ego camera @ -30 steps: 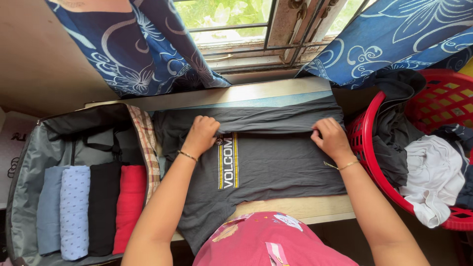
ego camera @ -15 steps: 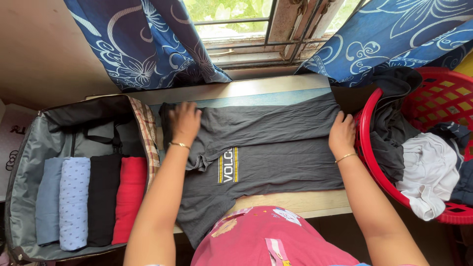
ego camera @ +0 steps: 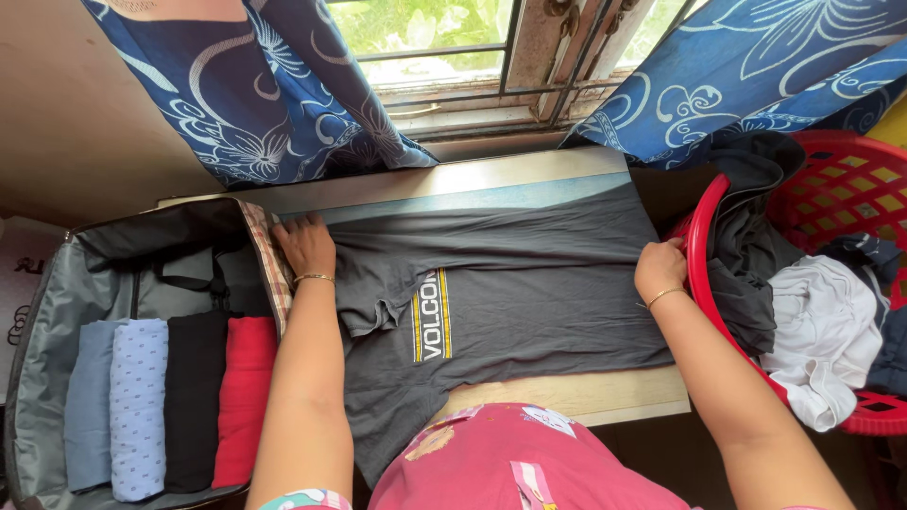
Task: The person picks up clothing items from a basket, spreads them out on a table, folds them by hand, and places the folded items into a storage bag.
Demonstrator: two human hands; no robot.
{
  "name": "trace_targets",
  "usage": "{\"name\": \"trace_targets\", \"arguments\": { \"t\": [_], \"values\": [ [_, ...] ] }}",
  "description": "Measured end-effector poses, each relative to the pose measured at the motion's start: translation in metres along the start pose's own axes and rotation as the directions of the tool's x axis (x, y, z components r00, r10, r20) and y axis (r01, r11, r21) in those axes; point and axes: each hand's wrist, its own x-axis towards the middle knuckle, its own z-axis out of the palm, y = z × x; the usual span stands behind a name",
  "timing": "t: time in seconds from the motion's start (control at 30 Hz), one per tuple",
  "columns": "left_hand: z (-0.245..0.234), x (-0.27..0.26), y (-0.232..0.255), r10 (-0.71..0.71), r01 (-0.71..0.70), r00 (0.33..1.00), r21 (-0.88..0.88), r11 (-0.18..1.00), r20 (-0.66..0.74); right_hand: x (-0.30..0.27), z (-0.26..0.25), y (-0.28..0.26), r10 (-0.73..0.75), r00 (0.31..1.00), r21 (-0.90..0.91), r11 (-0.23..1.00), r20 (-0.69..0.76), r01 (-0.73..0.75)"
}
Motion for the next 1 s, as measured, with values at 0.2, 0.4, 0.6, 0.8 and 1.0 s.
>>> {"name": "trace_targets", "arguments": {
  "t": [0.2,0.4,0.6,0.8,1.0],
  "values": [
    [-0.029,0.013,0.041,-0.026,0.014,0.974,-0.056,0.998,-0.226,0.032,-0.005,-0.002,-0.116,0.993,0.042,0.993,0.034,0.114],
    [-0.102,0.016,0.132,0.242,-0.447,0.893,-0.678,0.584,-0.380,0.096,-0.016,-0.010,0.090,0.982,0.661,0.749,-0.168,0.045],
    [-0.132,0.015,0.189,0.315,-0.503,0.863,-0.738,0.449,-0.396,0.101,-0.002,-0.015,0.262,0.765,0.791,0.010,0.589,-0.612],
    [-0.127,0.013,0.202,0.294,-0.407,0.905,-0.827,0.388,-0.307,0.108,0.002,-0.009,0.257,0.814,0.812,0.145,0.521,-0.566],
    [-0.111,0.022,0.208,0.256,-0.315,0.937,-0.891,0.326,-0.237,0.105,0.007,-0.010,0.553,0.672,0.800,0.015,0.492,-0.599]
  ]
}}
